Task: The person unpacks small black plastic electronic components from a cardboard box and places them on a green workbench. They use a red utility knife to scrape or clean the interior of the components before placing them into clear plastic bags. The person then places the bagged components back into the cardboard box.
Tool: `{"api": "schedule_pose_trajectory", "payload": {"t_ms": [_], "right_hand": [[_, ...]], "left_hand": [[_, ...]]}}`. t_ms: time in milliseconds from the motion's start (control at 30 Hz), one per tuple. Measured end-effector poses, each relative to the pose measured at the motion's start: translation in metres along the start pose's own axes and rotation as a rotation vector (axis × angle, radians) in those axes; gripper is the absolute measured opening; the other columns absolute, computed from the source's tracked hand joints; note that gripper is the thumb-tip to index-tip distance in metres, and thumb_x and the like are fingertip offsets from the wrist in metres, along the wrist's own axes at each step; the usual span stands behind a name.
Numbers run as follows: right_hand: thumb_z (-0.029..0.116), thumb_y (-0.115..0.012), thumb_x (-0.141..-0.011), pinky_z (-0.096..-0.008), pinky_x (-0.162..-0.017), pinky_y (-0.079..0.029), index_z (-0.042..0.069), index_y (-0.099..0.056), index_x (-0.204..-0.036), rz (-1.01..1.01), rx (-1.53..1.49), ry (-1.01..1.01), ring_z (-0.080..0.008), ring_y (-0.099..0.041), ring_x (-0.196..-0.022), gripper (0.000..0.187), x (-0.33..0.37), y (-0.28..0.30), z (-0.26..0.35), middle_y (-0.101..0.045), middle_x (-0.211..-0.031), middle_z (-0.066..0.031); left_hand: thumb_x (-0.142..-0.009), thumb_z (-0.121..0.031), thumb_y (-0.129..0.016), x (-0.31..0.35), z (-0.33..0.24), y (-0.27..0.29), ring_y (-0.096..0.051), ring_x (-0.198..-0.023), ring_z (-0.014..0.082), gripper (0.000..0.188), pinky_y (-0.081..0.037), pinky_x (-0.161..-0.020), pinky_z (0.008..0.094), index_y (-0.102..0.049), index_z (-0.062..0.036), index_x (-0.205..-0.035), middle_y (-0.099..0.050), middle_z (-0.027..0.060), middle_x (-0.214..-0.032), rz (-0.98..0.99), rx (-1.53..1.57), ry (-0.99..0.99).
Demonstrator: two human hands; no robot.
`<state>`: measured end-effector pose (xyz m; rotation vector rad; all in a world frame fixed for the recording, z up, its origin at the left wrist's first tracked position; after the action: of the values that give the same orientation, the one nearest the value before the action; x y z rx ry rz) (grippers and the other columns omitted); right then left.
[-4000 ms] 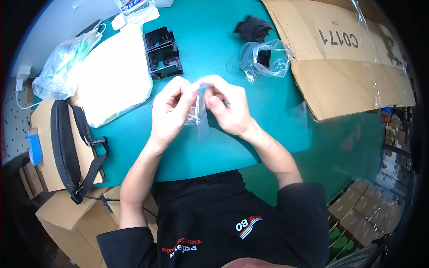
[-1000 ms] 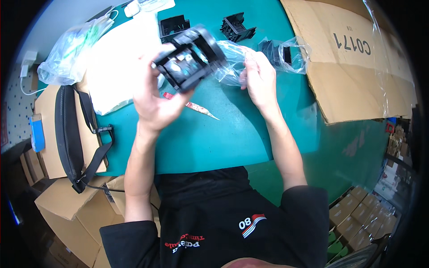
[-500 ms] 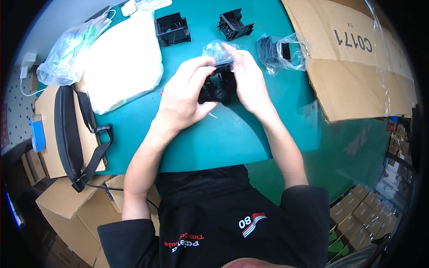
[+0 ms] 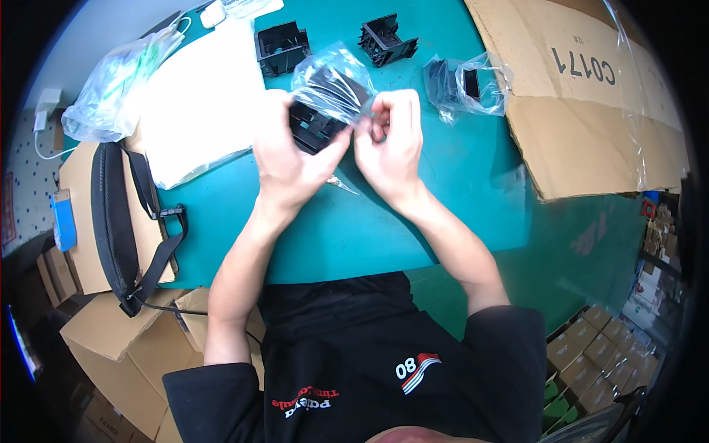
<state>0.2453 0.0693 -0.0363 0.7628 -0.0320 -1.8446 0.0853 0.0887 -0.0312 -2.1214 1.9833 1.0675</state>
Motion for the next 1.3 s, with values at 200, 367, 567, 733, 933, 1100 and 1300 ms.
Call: {"api": "schedule_pose_trajectory", "payload": {"t_ms": [200,367,567,733,933,1100,1300], "right_hand": [[0.003,-0.066,-0.081,-0.0441,-0.059,-0.047,0.002,-0.048,-0.084,0.393,-0.08,-0.217,-0.0328,-0.06,-0.068,0.019,0.009,-0.027,-0.003,-0.056,-0.079,-0.016],[0.005,-0.07,-0.076,-0.0378,-0.063,-0.049,0.001,-0.055,-0.091,0.411,-0.203,-0.092,-0.0266,-0.061,-0.077,0.021,0.012,-0.021,0.012,-0.056,-0.086,-0.0137],[0.027,-0.091,-0.073,-0.0308,-0.065,-0.051,0.001,-0.056,-0.098,0.211,-0.472,-0.362,-0.0163,-0.055,-0.081,0.049,0.012,-0.02,-0.009,-0.052,-0.096,-0.0089],[0.008,-0.069,-0.093,-0.0333,-0.05,-0.035,0.003,-0.039,-0.074,-0.041,-0.152,-0.322,-0.0125,-0.04,-0.056,0.036,-0.005,-0.007,-0.046,-0.04,-0.061,-0.0064],[0.014,-0.059,-0.102,-0.0402,-0.061,-0.046,0.0,-0.054,-0.089,0.23,0.029,-0.288,-0.0257,-0.052,-0.061,0.019,-0.02,0.006,-0.03,-0.054,-0.078,-0.016],[-0.004,-0.045,-0.095,-0.0358,-0.071,-0.053,0.003,-0.065,-0.122,0.304,-0.062,-0.17,-0.0248,-0.063,-0.08,0.034,-0.028,0.021,-0.005,-0.059,-0.109,-0.0163],[-0.014,-0.046,-0.078,-0.0287,-0.076,-0.052,0.003,-0.074,-0.105,0.265,-0.095,-0.134,-0.0193,-0.066,-0.092,0.043,-0.039,0.041,-0.021,-0.068,-0.109,-0.0119]], "left_hand": [[-0.067,-0.015,-0.091,0.01,0.013,0.006,-0.059,-0.089,0.0238,0.061,-0.049,-0.078,0.0366,-0.055,-0.0007,-0.114,-0.06,0.011,-0.099,-0.183,0.017,0.03],[-0.065,-0.019,-0.094,0.0,-0.003,0.007,-0.059,-0.091,0.0258,0.065,-0.049,-0.079,0.0386,-0.057,-0.0001,-0.115,-0.06,0.0123,-0.099,-0.162,-0.174,-0.162],[-0.092,-0.017,-0.074,-0.011,0.004,0.005,-0.061,-0.087,0.0271,0.041,-0.051,-0.075,0.0375,-0.066,0.0009,-0.128,-0.064,0.0146,-0.097,0.12,-0.043,-0.238],[-0.089,0.007,-0.066,-0.004,-0.018,-0.007,-0.058,-0.064,0.02,0.023,-0.046,-0.058,0.03,-0.07,0.0015,-0.11,-0.063,0.0107,-0.081,0.102,0.043,-0.247],[-0.093,0.007,-0.065,0.0,-0.017,-0.001,-0.045,-0.059,0.0015,0.033,-0.037,-0.051,0.0185,-0.057,0.0,-0.124,-0.05,-0.0036,-0.07,0.009,0.219,0.004],[-0.096,-0.001,-0.067,-0.009,0.007,0.008,-0.05,-0.061,0.0016,0.021,-0.039,-0.052,0.017,-0.065,0.0011,-0.118,-0.052,-0.0037,-0.072,0.116,0.341,0.266],[-0.102,-0.018,-0.064,-0.02,0.021,0.047,-0.059,-0.067,0.0056,0.021,-0.047,-0.059,0.0208,-0.075,0.0002,-0.103,-0.068,-0.0002,-0.081,0.003,0.294,0.437]]}}
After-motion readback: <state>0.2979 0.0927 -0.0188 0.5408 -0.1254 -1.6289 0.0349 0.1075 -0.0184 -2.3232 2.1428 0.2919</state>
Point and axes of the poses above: each hand's wrist, its own x-axis away from the middle knuckle, its own y-axis out of the back of the hand, z = x × y, the point moved 5 cm from there along -x, towards the middle knuckle
